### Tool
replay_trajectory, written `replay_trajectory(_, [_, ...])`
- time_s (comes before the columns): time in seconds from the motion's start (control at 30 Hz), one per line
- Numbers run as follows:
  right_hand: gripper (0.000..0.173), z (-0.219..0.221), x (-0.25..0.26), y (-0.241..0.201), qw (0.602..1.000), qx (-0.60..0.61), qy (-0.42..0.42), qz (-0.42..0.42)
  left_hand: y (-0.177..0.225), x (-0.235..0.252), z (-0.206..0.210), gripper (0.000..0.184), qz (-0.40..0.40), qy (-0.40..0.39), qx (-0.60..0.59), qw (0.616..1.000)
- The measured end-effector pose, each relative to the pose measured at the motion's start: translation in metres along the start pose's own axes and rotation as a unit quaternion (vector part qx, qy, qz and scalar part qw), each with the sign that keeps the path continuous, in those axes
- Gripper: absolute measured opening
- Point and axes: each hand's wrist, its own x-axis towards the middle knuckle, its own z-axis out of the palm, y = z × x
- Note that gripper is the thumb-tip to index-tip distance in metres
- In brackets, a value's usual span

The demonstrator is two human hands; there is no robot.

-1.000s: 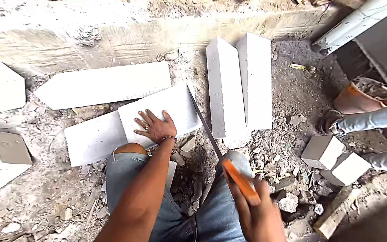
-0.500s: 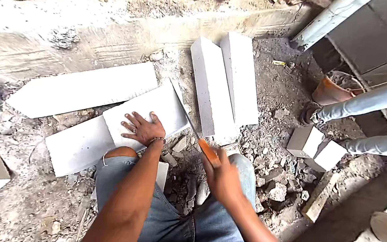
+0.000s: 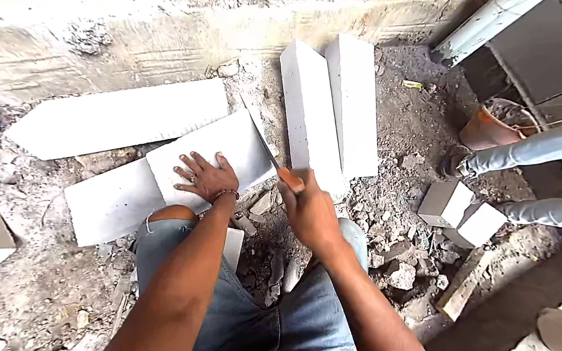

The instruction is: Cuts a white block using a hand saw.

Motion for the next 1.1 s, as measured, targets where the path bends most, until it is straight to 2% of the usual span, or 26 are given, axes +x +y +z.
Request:
replay_trajectory(0.03, [0.041, -0.002, 0.017, -0.010, 1.000, 0.012, -0.012, 0.000, 0.004, 0.003, -0.004, 0.083, -0.003, -0.002, -0.001, 1.000])
replay_trajectory(0.1, [0.043, 0.000, -0.002, -0.002, 1.000, 0.008, -0.011, -0.006, 0.002, 0.000, -0.008, 0.082, -0.009, -0.003, -0.004, 1.000])
replay_trajectory(0.2, [0.047, -0.002, -0.097, 0.037, 0.998, -0.012, 0.051, -0.026, 0.004, 0.001, -0.007, 0.082, -0.015, 0.005, -0.027, 1.000])
replay_trajectory(0.27, [0.045, -0.022, -0.154, 0.044, 0.998, 0.026, 0.053, -0.008, -0.002, -0.003, -0.005, 0.082, -0.013, -0.002, -0.023, 1.000])
replay_trajectory(0.3, [0.043, -0.025, -0.153, 0.045, 0.998, 0.038, 0.052, -0.007, -0.001, -0.002, -0.004, 0.082, -0.009, 0.000, -0.023, 1.000])
replay_trajectory(0.37, [0.042, -0.009, -0.100, 0.040, 0.997, 0.006, 0.068, -0.028, -0.001, 0.004, -0.003, 0.083, 0.001, 0.004, -0.021, 1.000])
replay_trajectory(0.43, [0.041, 0.004, -0.032, 0.024, 0.999, 0.016, 0.035, -0.006, -0.002, 0.003, -0.001, 0.083, 0.000, -0.002, -0.011, 1.000])
replay_trajectory(0.5, [0.041, -0.001, 0.002, 0.009, 0.999, 0.037, 0.002, 0.003, 0.010, 0.012, -0.006, 0.082, -0.010, -0.010, -0.005, 1.000])
replay_trajectory(0.57, [0.044, -0.002, -0.028, 0.027, 0.999, 0.034, 0.002, -0.012, 0.010, 0.008, -0.009, 0.081, -0.020, -0.016, 0.006, 1.000])
replay_trajectory(0.63, [0.047, -0.010, -0.090, 0.054, 0.999, 0.023, 0.037, -0.027, 0.013, 0.006, -0.010, 0.079, -0.023, -0.005, -0.008, 1.000])
replay_trajectory(0.7, [0.044, -0.028, -0.154, 0.061, 0.998, 0.035, 0.041, -0.013, 0.002, -0.004, -0.008, 0.078, -0.029, -0.009, -0.015, 0.999])
replay_trajectory(0.73, [0.043, -0.032, -0.161, 0.059, 0.998, 0.041, 0.045, -0.010, 0.001, -0.003, -0.008, 0.078, -0.026, -0.008, -0.020, 0.999])
replay_trajectory(0.77, [0.042, -0.028, -0.147, 0.056, 0.998, 0.034, 0.052, -0.014, 0.003, 0.001, -0.007, 0.079, -0.022, -0.003, -0.023, 0.999])
replay_trajectory(0.83, [0.041, -0.002, -0.085, 0.043, 0.998, 0.007, 0.061, -0.018, -0.001, 0.002, -0.003, 0.079, -0.011, 0.000, -0.019, 1.000])
replay_trajectory(0.93, [0.042, 0.009, -0.003, 0.004, 1.000, 0.019, -0.005, 0.010, 0.007, 0.009, -0.006, 0.077, -0.002, -0.005, -0.015, 1.000])
replay_trajectory(1.0, [0.046, 0.005, -0.002, 0.004, 1.000, 0.025, -0.016, 0.003, 0.012, 0.014, -0.012, 0.075, -0.005, -0.014, -0.012, 1.000])
replay_trajectory(1.1, [0.049, -0.001, -0.070, 0.053, 0.999, 0.022, 0.030, -0.030, 0.007, 0.005, -0.010, 0.074, -0.002, -0.004, -0.020, 1.000])
